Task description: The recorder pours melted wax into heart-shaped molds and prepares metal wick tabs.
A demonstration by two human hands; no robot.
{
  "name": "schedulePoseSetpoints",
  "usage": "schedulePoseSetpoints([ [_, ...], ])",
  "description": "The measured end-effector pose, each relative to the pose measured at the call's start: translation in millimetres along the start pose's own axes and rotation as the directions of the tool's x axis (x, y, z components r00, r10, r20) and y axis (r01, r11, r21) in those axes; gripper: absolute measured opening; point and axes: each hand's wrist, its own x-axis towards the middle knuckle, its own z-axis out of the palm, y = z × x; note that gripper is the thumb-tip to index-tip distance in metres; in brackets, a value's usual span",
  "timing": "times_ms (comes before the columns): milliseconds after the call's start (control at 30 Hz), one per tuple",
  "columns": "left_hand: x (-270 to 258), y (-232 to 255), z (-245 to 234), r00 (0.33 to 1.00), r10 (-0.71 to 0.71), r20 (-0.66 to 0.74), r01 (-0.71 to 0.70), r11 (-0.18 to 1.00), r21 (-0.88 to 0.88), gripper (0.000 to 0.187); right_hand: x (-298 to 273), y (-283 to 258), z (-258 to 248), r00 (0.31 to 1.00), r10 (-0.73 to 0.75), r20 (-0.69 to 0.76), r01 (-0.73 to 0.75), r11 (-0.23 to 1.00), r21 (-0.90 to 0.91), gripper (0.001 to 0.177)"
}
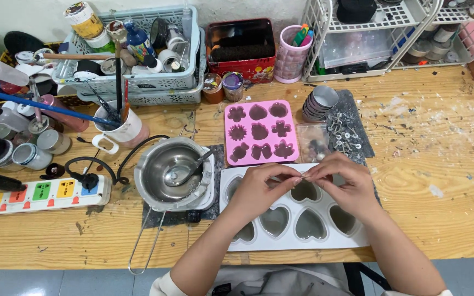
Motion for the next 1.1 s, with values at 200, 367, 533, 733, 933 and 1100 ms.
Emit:
schedulePoseSetpoints([
  [200,0,-8,3,1.0,0.012,0.02,-0.011,1.0,-0.022,0.017,4,-8,0,0.987,-0.157,0.04,0.161,0.98,-0.113,0.016],
  [367,0,-10,-1,0.984,0.157,-0.083,-0.156,0.988,0.014,0.015,2,10,-10,0.978,0.201,-0.052,-0.191,0.97,0.153,0.024],
  [533,-3,-3,-5,0.95,0.288,-0.12,-0.277,0.955,0.102,0.015,-4,28,-26,0.971,0.215,-0.1,-0.18,0.943,0.279,0.019],
  [733,-5,-4,0,0.903,0.427,-0.052,-0.404,0.883,0.238,0.016,1,7,-11,0.99,0.1,0.097,-0.105,0.993,0.05,0.028],
  [933,-3,-11,5,0.854,0.517,-0.053,-0.474,0.818,0.326,0.019,3,-5,-2,0.991,0.09,0.096,-0.09,0.996,0.001,0.017],
  [1100,-3,-11,4,0.848,0.528,-0.054,-0.48,0.806,0.345,0.02,3,-4,4,0.996,0.058,0.072,-0.056,0.998,-0.034,0.012],
])
